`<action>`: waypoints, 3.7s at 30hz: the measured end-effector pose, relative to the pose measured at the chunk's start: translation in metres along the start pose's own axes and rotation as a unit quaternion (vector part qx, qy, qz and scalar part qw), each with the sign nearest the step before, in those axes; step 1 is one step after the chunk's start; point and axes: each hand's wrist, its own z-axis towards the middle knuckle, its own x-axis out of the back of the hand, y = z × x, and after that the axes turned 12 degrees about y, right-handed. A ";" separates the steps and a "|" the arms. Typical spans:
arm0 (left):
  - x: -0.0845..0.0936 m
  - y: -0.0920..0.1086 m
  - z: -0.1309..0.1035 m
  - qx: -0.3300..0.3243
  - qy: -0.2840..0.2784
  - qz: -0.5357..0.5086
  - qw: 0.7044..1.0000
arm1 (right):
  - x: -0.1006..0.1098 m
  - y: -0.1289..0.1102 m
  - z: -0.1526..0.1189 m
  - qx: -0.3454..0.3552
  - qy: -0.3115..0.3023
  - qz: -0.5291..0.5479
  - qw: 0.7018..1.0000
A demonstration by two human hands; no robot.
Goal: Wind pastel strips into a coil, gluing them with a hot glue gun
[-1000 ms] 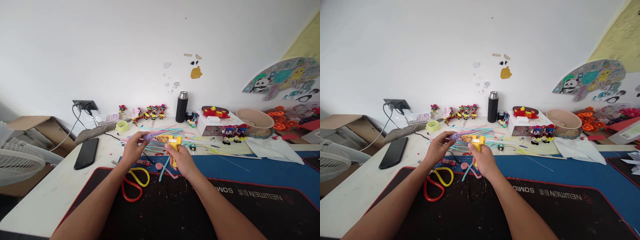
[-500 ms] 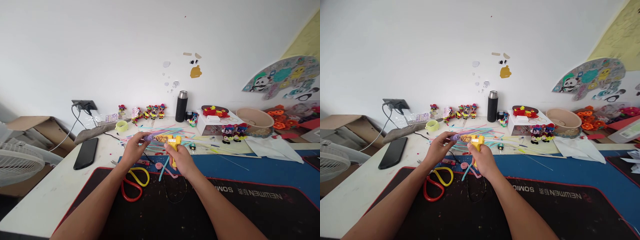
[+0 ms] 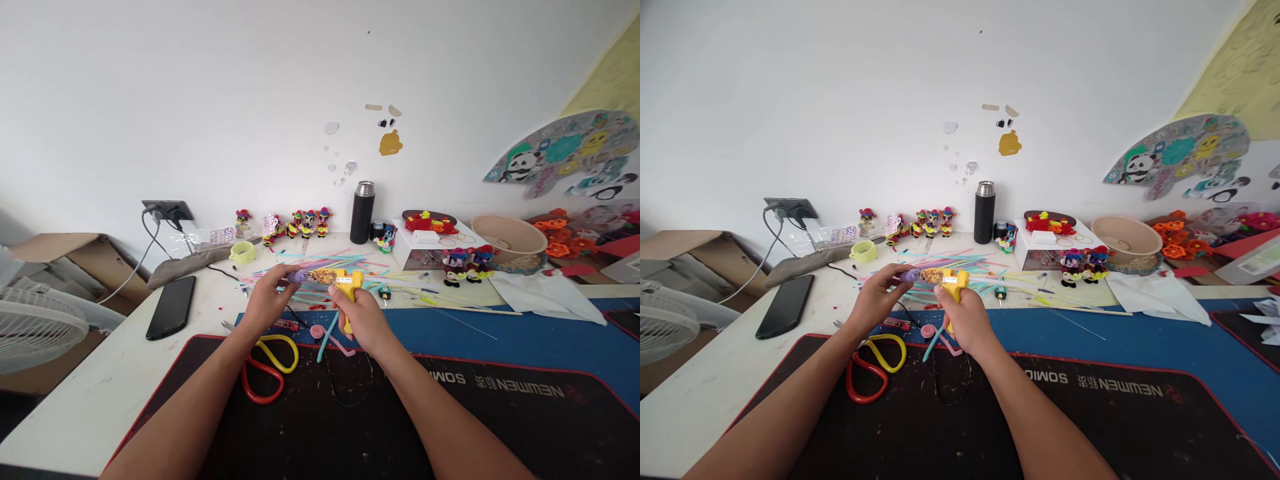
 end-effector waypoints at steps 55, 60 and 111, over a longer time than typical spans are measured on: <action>-0.001 0.001 -0.001 -0.015 -0.015 0.012 1.000 | 0.000 -0.005 -0.003 -0.004 0.009 -0.022 1.000; 0.000 0.002 -0.001 -0.017 -0.015 0.013 1.000 | 0.000 -0.004 -0.003 -0.005 0.012 -0.022 1.000; 0.001 0.004 0.001 0.000 0.033 0.000 0.999 | 0.000 -0.004 -0.002 -0.018 0.010 -0.008 1.000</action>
